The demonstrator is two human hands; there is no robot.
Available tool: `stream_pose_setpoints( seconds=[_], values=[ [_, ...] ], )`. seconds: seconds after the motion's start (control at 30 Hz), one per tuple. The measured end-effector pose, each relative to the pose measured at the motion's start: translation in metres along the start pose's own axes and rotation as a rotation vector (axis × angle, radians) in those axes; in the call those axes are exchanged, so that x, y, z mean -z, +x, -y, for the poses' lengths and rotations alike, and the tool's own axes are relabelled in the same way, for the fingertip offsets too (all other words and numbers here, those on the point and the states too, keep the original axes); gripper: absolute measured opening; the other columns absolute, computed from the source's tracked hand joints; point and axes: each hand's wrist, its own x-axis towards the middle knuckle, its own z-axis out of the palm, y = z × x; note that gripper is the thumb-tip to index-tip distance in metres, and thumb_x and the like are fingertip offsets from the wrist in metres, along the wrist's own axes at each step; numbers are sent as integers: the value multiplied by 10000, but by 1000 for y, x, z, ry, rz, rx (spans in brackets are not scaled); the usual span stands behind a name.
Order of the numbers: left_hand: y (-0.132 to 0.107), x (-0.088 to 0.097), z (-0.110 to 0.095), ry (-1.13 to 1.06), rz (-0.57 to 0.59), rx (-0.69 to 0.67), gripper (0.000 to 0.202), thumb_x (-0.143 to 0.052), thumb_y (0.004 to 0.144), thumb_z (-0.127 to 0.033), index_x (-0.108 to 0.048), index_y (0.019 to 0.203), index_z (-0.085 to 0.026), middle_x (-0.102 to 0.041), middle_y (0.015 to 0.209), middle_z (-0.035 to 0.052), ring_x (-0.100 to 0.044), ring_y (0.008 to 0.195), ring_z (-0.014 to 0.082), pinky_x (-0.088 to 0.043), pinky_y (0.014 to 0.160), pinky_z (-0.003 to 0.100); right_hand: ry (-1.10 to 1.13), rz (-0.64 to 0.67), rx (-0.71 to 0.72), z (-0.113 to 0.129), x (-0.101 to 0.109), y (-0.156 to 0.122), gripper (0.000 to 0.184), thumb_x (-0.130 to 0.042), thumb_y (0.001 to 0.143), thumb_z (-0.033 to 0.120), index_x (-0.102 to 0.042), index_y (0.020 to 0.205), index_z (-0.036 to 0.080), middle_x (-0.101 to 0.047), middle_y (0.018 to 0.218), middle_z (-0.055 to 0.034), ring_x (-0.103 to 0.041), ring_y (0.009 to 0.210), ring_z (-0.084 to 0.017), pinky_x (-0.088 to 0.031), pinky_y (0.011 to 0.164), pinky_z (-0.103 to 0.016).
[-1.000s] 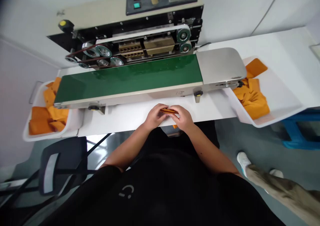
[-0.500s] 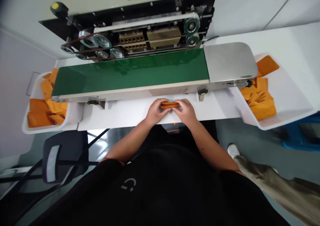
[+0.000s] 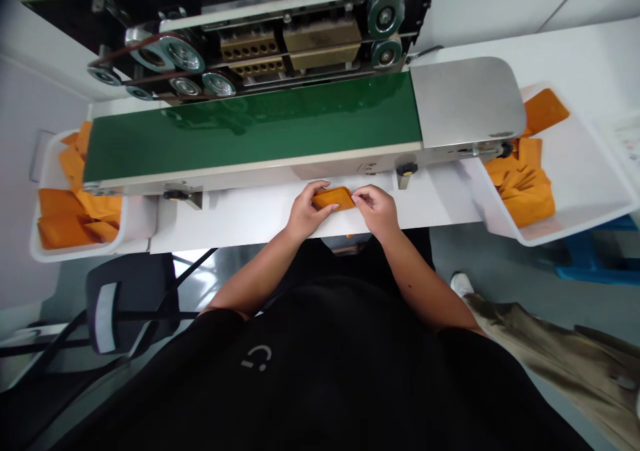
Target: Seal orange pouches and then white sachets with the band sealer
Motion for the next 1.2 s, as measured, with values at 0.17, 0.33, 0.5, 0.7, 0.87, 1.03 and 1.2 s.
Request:
stream_pose_setpoints(
  seconds=[0.17, 0.33, 0.5, 0.7, 0.87, 1.03, 1.2],
  values=[
    [0, 0, 1, -35, 18, -7, 512, -811, 870, -393, -621, 1312, -219, -719, 1273, 118, -713, 1162, 274, -579, 1020, 407, 65, 0, 29, 4, 3, 2, 192, -653, 956, 406, -684, 930, 219, -684, 899, -43, -674, 828, -183, -593, 807, -354],
    [2, 0, 2, -75, -6, -26, 471, -789, 889, -424, -641, 1287, -221, -728, 1271, 115, -713, 1184, 277, -568, 1068, 427, 74, 54, 61, 7, 3, 1, 228, -703, 913, 422, -700, 1028, 226, -708, 1017, -60, -695, 922, -208, -608, 871, -387],
    [2, 1, 4, -65, -36, -33, 515, -816, 854, -493, -666, 1267, -224, -741, 1235, 113, -717, 1154, 284, -568, 1046, 433, -91, 92, 92, 8, -1, 3, 326, -793, 833, 384, -693, 1111, 246, -714, 1071, -52, -678, 930, -216, -589, 824, -374],
    [0, 4, 1, -48, -9, 3, 685, -860, 764, -600, -660, 1290, -209, -744, 1207, 115, -729, 1041, 249, -582, 942, 363, -199, 146, 16, 13, -5, 1, 302, -815, 831, 434, -686, 1019, 237, -731, 918, -27, -678, 823, -209, -568, 755, -346],
    [1, 3, 5, -69, -13, 6, 655, -838, 791, -602, -651, 1281, -210, -734, 1231, 122, -729, 1079, 261, -584, 955, 377, 69, 116, -107, 5, -3, 2, 307, -745, 893, 443, -700, 1098, 219, -756, 1013, -39, -724, 898, -205, -598, 792, -329],
    [2, 2, 3, -56, -27, -1, 594, -840, 810, -555, -664, 1261, -211, -736, 1229, 119, -725, 1112, 278, -577, 997, 408, 185, 9, -106, 9, 1, 1, 275, -693, 939, 464, -681, 1006, 198, -703, 874, -29, -679, 810, -160, -578, 739, -289],
    [1, 5, 0, -21, -32, 25, 536, -853, 810, -492, -683, 1231, -208, -746, 1205, 107, -723, 1103, 270, -576, 994, 400, 294, -91, 14, 59, 39, 0, 305, -756, 928, 447, -632, 835, 184, -587, 647, 26, -535, 545, -75, -438, 527, -201]
  ],
)
